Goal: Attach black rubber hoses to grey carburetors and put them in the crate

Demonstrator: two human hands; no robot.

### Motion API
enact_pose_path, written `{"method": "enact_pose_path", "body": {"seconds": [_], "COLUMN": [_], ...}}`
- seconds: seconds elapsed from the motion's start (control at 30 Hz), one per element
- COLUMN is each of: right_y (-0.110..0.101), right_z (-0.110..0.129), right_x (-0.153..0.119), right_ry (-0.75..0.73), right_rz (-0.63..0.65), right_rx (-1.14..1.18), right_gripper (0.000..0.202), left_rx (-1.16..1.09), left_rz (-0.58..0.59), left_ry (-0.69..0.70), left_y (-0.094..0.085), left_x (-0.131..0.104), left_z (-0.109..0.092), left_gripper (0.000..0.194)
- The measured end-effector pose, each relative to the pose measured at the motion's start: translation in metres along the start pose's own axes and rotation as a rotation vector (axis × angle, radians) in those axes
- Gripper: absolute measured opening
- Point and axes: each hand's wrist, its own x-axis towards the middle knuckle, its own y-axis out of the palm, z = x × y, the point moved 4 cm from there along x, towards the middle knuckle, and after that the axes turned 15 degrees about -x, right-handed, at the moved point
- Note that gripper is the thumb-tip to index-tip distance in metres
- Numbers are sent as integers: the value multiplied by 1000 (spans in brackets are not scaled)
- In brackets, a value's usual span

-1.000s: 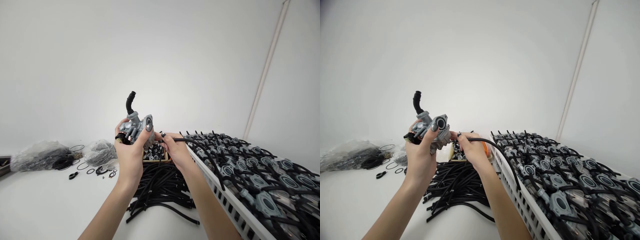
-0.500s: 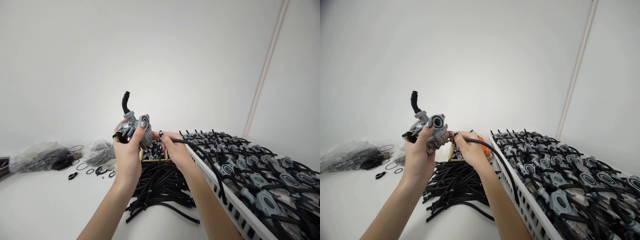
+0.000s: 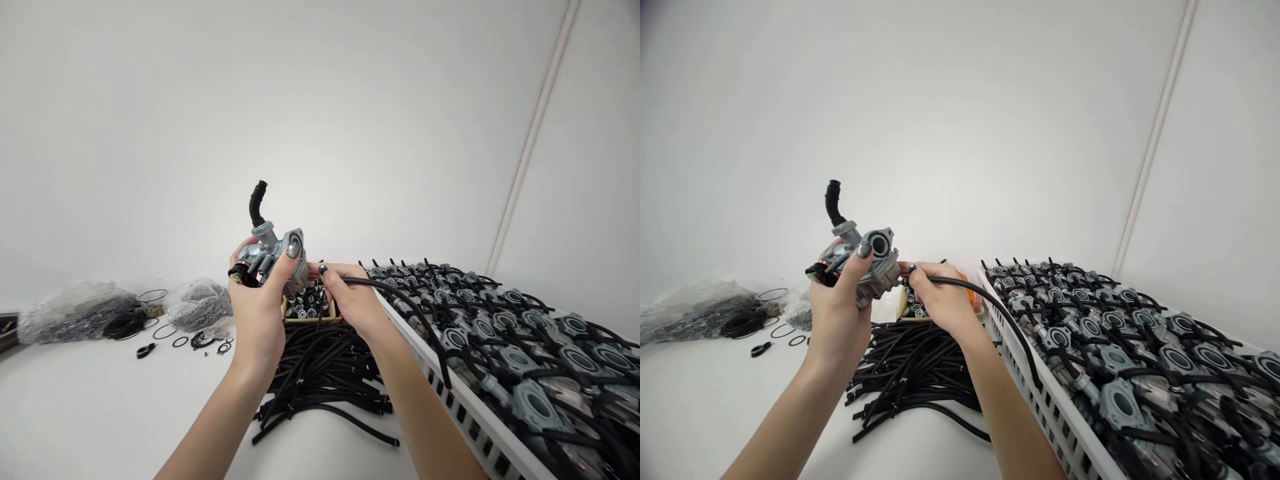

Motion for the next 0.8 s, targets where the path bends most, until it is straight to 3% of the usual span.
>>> {"method": "enact_pose_path", "body": {"seconds": [0.13, 0.3, 0.6, 0.8], "right_y": [1, 6, 13, 17], "right_z": [6, 10, 10, 8], "right_x": [-3, -2, -2, -4], "right_ry": [-81, -191, -270, -247], "right_rz": [29, 25, 75, 23], "right_rx": [-97, -53, -66, -133], "right_gripper": [33, 36, 40, 37], "left_rx": [72, 128, 186, 207], "left_rz": [6, 43, 45, 27], "left_ry": [48, 121, 102, 122], "left_y": [-3, -5, -3, -4], "left_x": [0, -2, -2, -3], "left_z": [0, -2, -3, -5], "left_gripper": [65, 66, 67, 67]}}
